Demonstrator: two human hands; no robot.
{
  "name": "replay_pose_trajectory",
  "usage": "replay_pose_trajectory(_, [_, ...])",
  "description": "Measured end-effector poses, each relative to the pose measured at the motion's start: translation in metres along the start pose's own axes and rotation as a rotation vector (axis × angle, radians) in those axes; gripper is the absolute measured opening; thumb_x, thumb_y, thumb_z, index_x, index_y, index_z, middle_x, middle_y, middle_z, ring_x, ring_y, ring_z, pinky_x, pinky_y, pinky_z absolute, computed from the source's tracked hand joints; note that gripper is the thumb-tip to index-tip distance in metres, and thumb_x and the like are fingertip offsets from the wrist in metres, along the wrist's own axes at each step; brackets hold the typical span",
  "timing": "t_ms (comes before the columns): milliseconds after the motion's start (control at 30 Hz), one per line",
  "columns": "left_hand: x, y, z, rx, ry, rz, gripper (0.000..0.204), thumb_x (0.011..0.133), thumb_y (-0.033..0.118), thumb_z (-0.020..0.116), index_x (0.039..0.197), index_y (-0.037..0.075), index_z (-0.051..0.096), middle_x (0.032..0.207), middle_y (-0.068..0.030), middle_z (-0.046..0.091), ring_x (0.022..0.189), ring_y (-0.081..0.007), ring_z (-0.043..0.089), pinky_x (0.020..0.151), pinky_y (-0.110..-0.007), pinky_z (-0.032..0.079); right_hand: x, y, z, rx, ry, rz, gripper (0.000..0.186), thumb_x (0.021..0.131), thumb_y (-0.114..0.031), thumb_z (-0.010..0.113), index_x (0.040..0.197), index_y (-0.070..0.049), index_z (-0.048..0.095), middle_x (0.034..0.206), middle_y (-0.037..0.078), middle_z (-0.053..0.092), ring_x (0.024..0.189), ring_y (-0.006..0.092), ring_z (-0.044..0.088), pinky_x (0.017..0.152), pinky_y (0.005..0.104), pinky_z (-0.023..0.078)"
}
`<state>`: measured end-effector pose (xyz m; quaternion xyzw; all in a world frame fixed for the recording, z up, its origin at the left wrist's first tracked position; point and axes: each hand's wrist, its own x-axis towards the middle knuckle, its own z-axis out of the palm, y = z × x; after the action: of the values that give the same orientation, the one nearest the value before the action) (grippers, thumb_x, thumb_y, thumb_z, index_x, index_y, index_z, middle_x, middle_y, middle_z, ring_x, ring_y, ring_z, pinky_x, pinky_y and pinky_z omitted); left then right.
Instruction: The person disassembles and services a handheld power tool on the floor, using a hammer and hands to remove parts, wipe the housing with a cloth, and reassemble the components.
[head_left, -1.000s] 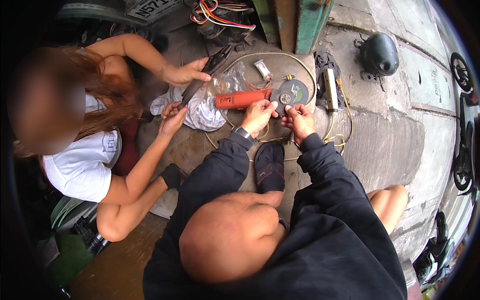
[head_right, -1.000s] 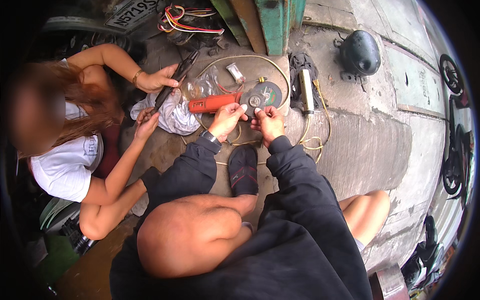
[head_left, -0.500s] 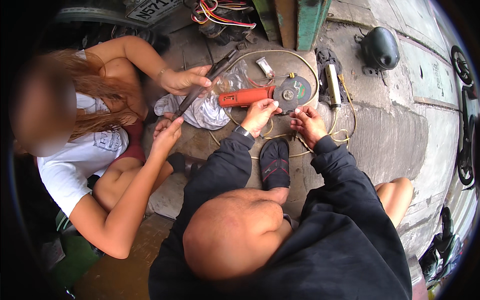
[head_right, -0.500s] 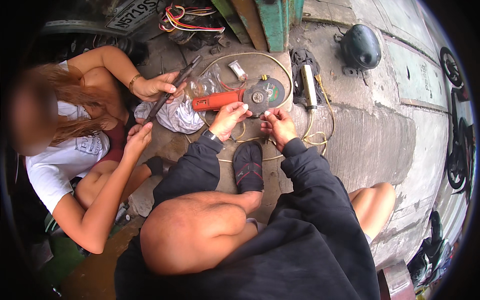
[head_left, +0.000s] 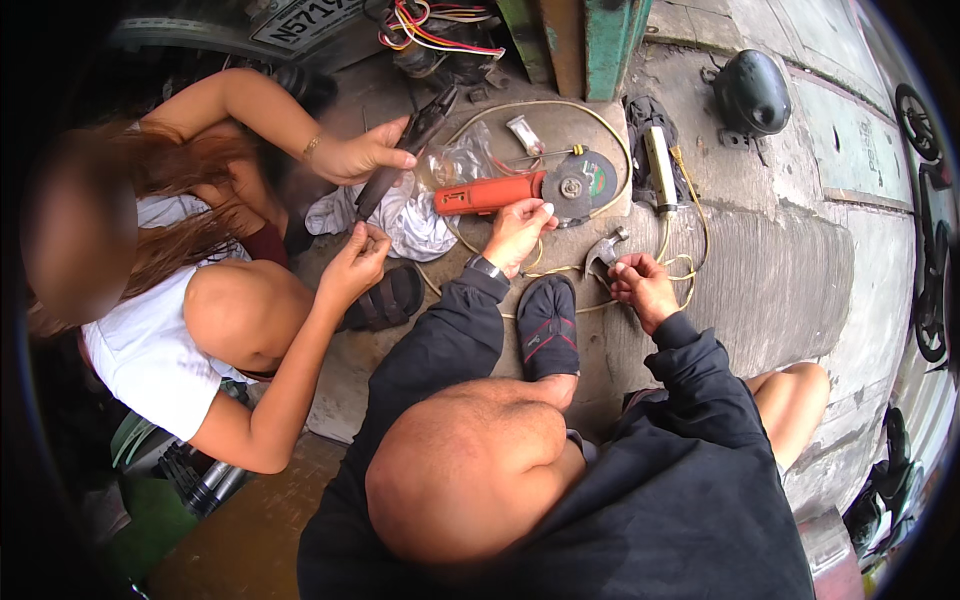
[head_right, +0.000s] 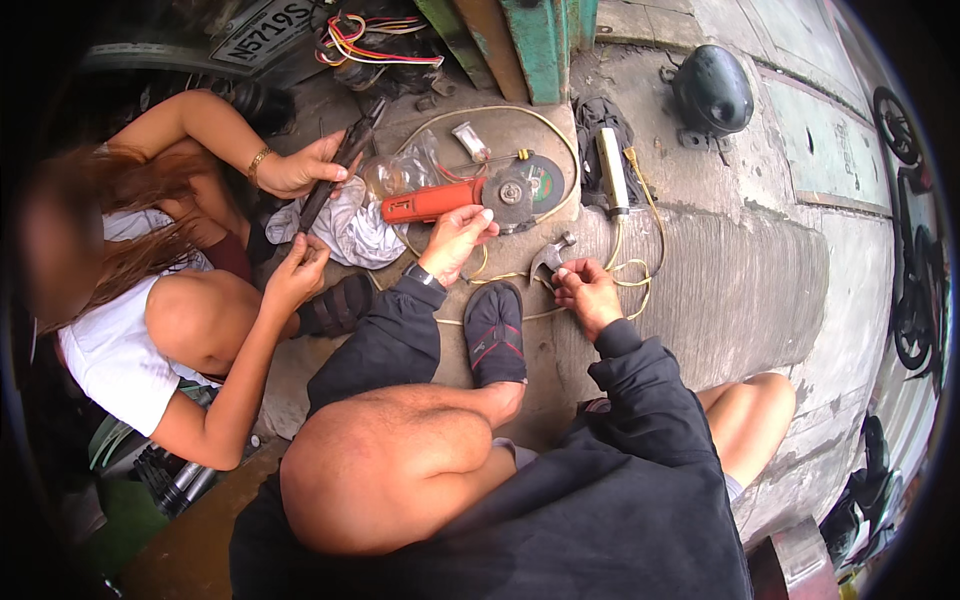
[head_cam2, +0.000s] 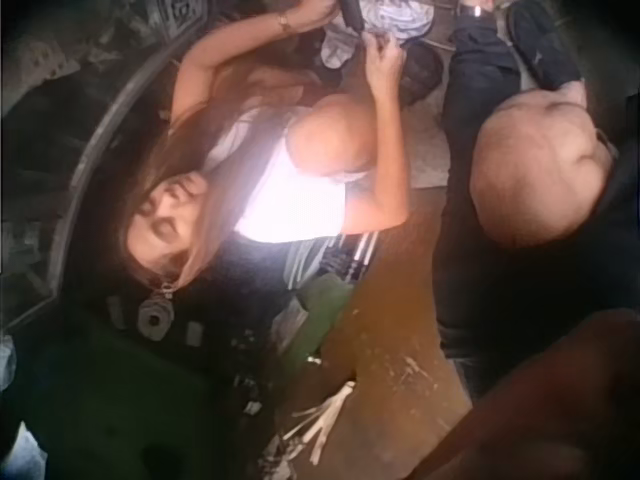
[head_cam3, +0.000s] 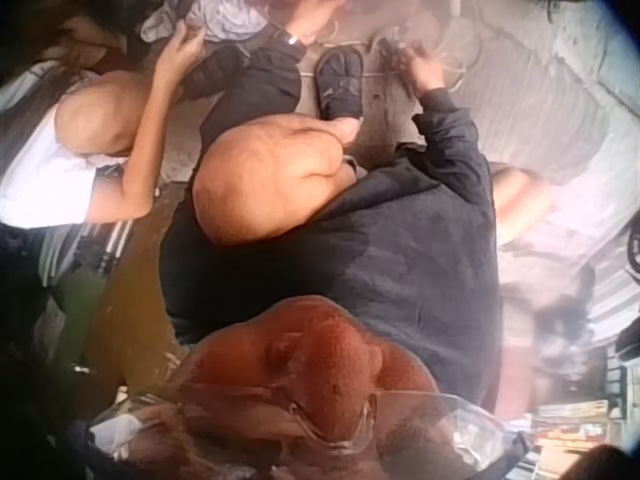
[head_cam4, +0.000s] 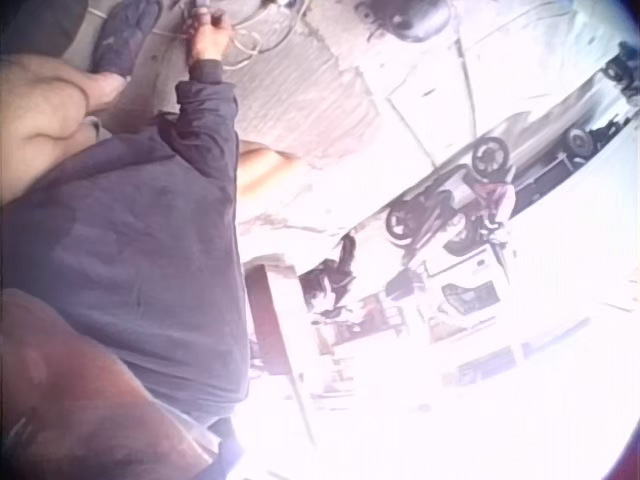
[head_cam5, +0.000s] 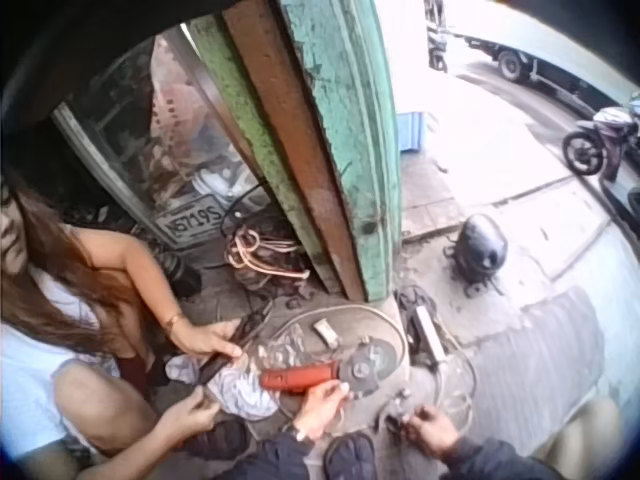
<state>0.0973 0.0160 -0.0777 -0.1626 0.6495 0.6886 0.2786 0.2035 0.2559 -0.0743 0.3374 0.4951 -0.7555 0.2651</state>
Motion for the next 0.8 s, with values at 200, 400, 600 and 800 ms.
replay_pose_trajectory(200, [-0.006, -0.007, 0.000, -0.030, 0.019, 0.010, 0.023, 0.100, 0.021, 0.062, 0.108, 0.000, 0.065, 0.092, -0.0057, 0.069, 0.084, -0.0117, 0.066, 0.080, -0.026, 0.054, -0.003, 0.008, 0.009, -0.088, -0.016, -0.041, 0.009, 0.097, -0.010, 0.061, 0.104, -0.007, 0.058, 0.093, 0.004, 0.066, 0.074, 0.0119, 0.060, 0.067, 0.0279, 0.052])
replay_pose_trajectory(400, [-0.003, -0.025, -0.005, -0.133, -0.046, -0.062, 0.020, 0.101, 0.024, 0.061, 0.107, 0.005, 0.062, 0.096, -0.0047, 0.069, 0.091, -0.0149, 0.067, 0.087, -0.030, 0.053, -0.004, 0.016, 0.006, -0.029, -0.022, -0.037, 0.009, 0.097, -0.011, 0.061, 0.105, -0.007, 0.057, 0.092, 0.004, 0.066, 0.073, 0.0118, 0.059, 0.066, 0.0278, 0.051])
replay_pose_trajectory(600, [-0.005, -0.027, 0.008, -0.360, -0.093, -0.070, 0.018, 0.102, 0.022, 0.059, 0.110, 0.006, 0.058, 0.107, -0.0113, 0.068, 0.101, -0.0217, 0.066, 0.094, -0.036, 0.052, -0.010, 0.010, 0.005, -0.019, -0.002, -0.028, 0.009, 0.098, -0.011, 0.060, 0.104, -0.007, 0.056, 0.091, 0.004, 0.065, 0.072, 0.0116, 0.058, 0.065, 0.0275, 0.050])
replay_pose_trajectory(800, [-0.006, -0.027, 0.018, -0.396, -0.017, -0.014, 0.017, 0.103, 0.021, 0.057, 0.110, 0.006, 0.058, 0.102, -0.0076, 0.068, 0.095, -0.0174, 0.067, 0.085, -0.031, 0.053, -0.010, 0.007, 0.002, -0.034, 0.020, -0.025, 0.009, 0.098, -0.011, 0.060, 0.104, -0.006, 0.056, 0.090, 0.004, 0.065, 0.073, 0.0116, 0.058, 0.065, 0.0275, 0.050])
